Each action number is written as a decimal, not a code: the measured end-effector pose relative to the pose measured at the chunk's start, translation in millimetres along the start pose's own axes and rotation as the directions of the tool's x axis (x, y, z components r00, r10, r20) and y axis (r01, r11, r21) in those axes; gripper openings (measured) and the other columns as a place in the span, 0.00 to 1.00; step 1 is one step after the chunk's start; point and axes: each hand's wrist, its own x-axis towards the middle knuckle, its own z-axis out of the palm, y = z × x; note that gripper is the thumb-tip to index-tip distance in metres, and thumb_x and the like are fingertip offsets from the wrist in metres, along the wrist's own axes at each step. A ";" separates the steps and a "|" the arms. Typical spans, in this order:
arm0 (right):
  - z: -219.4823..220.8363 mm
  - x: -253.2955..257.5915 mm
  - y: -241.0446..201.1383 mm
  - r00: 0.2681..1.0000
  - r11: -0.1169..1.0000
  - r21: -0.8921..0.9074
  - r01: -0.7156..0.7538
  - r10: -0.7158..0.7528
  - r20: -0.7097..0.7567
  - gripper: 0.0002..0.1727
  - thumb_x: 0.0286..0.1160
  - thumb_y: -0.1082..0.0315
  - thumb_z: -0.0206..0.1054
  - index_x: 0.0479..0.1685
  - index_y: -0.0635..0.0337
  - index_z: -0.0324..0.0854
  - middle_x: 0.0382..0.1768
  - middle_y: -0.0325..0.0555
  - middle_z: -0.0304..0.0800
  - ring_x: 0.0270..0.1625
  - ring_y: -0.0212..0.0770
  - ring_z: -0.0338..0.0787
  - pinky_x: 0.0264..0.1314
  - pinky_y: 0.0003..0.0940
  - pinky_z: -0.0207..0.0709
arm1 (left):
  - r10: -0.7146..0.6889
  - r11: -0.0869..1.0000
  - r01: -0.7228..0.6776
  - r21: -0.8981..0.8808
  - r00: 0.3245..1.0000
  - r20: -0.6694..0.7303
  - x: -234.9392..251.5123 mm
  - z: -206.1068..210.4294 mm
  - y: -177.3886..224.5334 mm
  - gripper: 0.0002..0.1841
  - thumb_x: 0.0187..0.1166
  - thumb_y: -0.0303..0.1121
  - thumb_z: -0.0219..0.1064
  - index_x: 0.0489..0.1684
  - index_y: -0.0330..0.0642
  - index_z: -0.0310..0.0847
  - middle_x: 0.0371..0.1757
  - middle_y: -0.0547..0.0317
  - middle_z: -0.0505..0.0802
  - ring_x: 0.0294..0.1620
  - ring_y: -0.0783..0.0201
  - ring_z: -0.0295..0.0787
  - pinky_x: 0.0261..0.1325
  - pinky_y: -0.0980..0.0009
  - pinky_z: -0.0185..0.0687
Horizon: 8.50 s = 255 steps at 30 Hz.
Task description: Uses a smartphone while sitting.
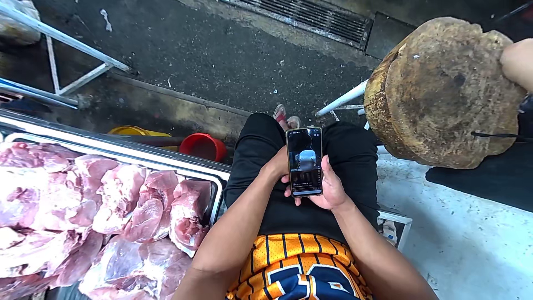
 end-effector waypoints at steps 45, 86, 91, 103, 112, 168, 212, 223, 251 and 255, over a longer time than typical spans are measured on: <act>-2.7 0.3 0.9 1.000 1.000 -0.011 -0.002 0.003 0.002 0.47 0.75 0.21 0.45 0.79 0.51 0.69 0.66 0.71 0.84 0.56 0.66 0.92 0.43 0.50 0.90 | 0.035 0.994 -0.034 0.106 0.999 -0.009 1.7 -0.8 -5.3 0.06 0.73 0.29 0.73 0.42 0.44 0.84 0.29 0.64 0.87 0.27 0.73 0.82 0.38 0.72 0.81; 1.1 -1.3 0.3 1.000 1.000 -0.009 0.017 -0.016 0.016 0.47 0.75 0.21 0.46 0.79 0.50 0.70 0.65 0.71 0.84 0.56 0.67 0.92 0.42 0.51 0.90 | -0.058 0.998 0.058 0.009 0.998 0.001 -4.8 1.4 4.6 0.05 0.78 0.28 0.69 0.33 0.45 0.79 0.17 0.65 0.79 0.13 0.72 0.69 0.20 0.76 0.70; -2.1 -2.0 -0.4 1.000 1.000 -0.014 0.004 -0.004 0.014 0.48 0.75 0.21 0.45 0.79 0.52 0.70 0.66 0.71 0.84 0.56 0.66 0.92 0.43 0.51 0.90 | 0.026 0.998 -0.026 0.062 1.000 0.014 -0.4 0.8 0.0 0.04 0.75 0.28 0.72 0.39 0.43 0.81 0.23 0.61 0.83 0.19 0.70 0.75 0.27 0.72 0.75; 1.4 -0.1 -0.6 1.000 1.000 -0.007 0.002 -0.002 0.007 0.47 0.75 0.21 0.46 0.79 0.50 0.70 0.66 0.71 0.84 0.55 0.66 0.92 0.42 0.51 0.90 | -0.031 0.996 0.031 -0.087 1.000 0.004 -3.4 1.0 1.5 0.04 0.77 0.28 0.69 0.35 0.46 0.80 0.18 0.67 0.81 0.13 0.74 0.71 0.20 0.78 0.73; 0.0 -3.1 0.3 1.000 1.000 0.006 0.015 -0.015 0.008 0.47 0.75 0.22 0.47 0.80 0.50 0.69 0.66 0.72 0.84 0.55 0.67 0.92 0.42 0.51 0.90 | -0.010 1.000 0.010 0.006 1.000 0.004 -3.9 3.3 4.8 0.03 0.77 0.28 0.71 0.39 0.45 0.82 0.24 0.63 0.83 0.19 0.71 0.76 0.27 0.73 0.75; -0.5 -1.6 0.3 1.000 1.000 -0.013 0.002 -0.002 -0.008 0.47 0.76 0.22 0.46 0.78 0.53 0.70 0.66 0.71 0.85 0.55 0.67 0.92 0.42 0.51 0.91 | -0.002 1.000 0.002 0.011 1.000 -0.007 -1.7 1.9 3.4 0.04 0.75 0.27 0.71 0.36 0.47 0.82 0.25 0.66 0.84 0.22 0.74 0.77 0.31 0.74 0.78; 1.4 -2.0 -0.4 1.000 1.000 -0.021 0.008 -0.008 -0.004 0.48 0.74 0.21 0.47 0.77 0.53 0.71 0.65 0.71 0.85 0.55 0.66 0.92 0.41 0.50 0.90 | -0.020 0.993 0.021 0.116 1.000 -0.007 -2.9 2.0 4.9 0.03 0.76 0.26 0.71 0.35 0.44 0.83 0.24 0.64 0.84 0.22 0.72 0.76 0.32 0.72 0.77; -0.9 -0.6 1.3 1.000 1.000 -0.023 -0.006 0.006 -0.005 0.47 0.76 0.22 0.46 0.78 0.53 0.70 0.66 0.70 0.84 0.56 0.66 0.92 0.42 0.51 0.90 | 0.039 0.996 -0.038 0.085 0.999 -0.012 -3.8 0.1 1.0 0.06 0.71 0.26 0.73 0.39 0.45 0.83 0.29 0.65 0.86 0.26 0.74 0.79 0.36 0.73 0.79; 0.4 -1.6 2.6 1.000 0.999 -0.042 -0.005 0.006 0.013 0.47 0.76 0.22 0.47 0.79 0.52 0.70 0.66 0.70 0.84 0.57 0.66 0.92 0.43 0.50 0.91 | 0.149 0.985 -0.145 -0.094 0.988 0.034 2.4 -0.2 -13.5 0.14 0.70 0.33 0.75 0.53 0.46 0.87 0.40 0.64 0.94 0.39 0.74 0.90 0.49 0.72 0.88; 1.0 -3.6 0.6 1.000 0.999 -0.035 0.007 -0.006 0.012 0.47 0.75 0.22 0.47 0.79 0.52 0.70 0.66 0.71 0.84 0.57 0.66 0.92 0.43 0.50 0.90 | 0.040 0.999 -0.040 0.012 0.999 0.032 -4.0 1.0 2.7 0.05 0.74 0.30 0.72 0.42 0.43 0.85 0.31 0.65 0.88 0.30 0.75 0.84 0.40 0.75 0.83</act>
